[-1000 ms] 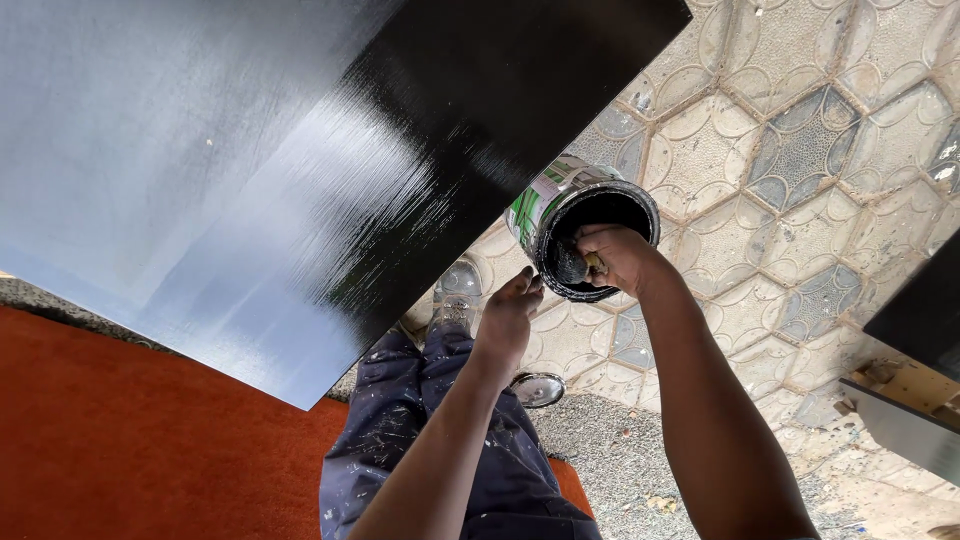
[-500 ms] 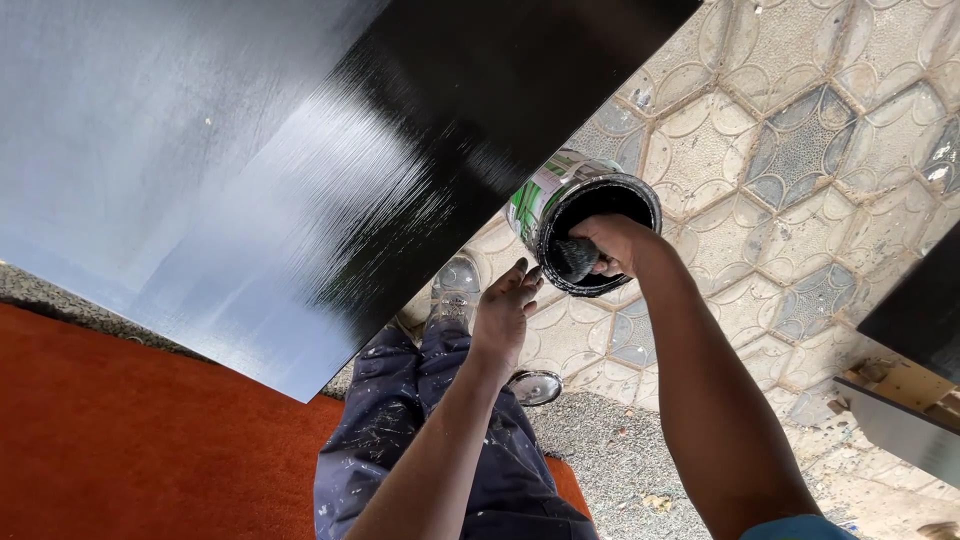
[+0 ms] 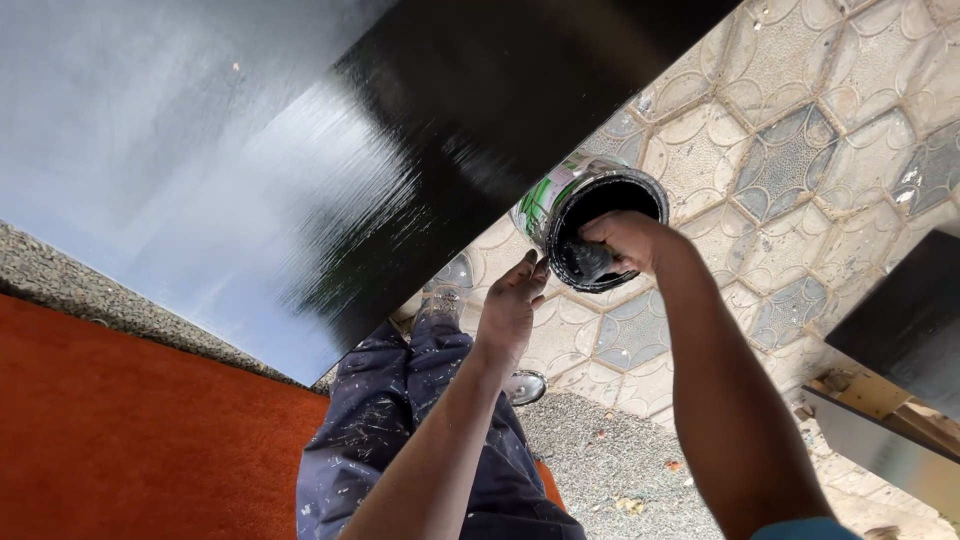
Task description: Painting a flat furniture panel with black paint using a sponge applicator.
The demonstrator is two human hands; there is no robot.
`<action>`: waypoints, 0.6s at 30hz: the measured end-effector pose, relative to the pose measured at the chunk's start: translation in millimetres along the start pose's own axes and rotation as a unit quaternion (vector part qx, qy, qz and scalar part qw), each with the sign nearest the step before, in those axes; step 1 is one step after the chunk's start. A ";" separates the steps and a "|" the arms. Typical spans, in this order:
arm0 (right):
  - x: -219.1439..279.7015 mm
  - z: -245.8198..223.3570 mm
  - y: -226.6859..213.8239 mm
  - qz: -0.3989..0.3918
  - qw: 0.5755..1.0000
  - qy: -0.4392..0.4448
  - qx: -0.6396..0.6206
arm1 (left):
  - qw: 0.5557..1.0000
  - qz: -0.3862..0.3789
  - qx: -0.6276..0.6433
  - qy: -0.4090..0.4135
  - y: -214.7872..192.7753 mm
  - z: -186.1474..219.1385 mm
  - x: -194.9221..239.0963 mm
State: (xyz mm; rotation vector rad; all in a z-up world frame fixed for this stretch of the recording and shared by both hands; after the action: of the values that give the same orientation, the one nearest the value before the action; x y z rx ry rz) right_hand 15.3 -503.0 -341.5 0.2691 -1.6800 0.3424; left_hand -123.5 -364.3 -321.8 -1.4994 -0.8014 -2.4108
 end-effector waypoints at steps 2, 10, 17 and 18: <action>25.4 -11.6 19.8 -0.030 0.988 0.094 0.120 | 1.000 0.001 -0.017 0.000 -2.8 5.7 3.6; -26.6 6.3 1.1 0.006 0.961 0.147 0.233 | 0.999 -0.004 -0.034 0.020 -1.6 -43.6 -48.8; 27.1 -21.8 12.0 -0.021 0.988 0.085 0.128 | 0.996 -0.028 -0.087 -0.007 -8.1 12.6 16.5; 48.2 -18.3 9.9 -0.019 0.988 0.081 0.130 | 0.996 -0.030 -0.085 -0.002 -10.8 32.4 37.4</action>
State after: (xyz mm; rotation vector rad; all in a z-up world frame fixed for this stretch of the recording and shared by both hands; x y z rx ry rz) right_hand 21.9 -486.1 -292.3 0.4538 -1.4680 0.5421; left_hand -120.6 -333.5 -281.8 -1.5616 -0.6640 -2.5782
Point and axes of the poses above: each hand's wrist, its own x-axis away from the middle knuckle, its own y-axis out of the palm, z = x × y, the point moved 10 cm from there along -x, towards the middle knuckle, and after that the axes turned 13 degrees about -x, right-handed, at the moved point
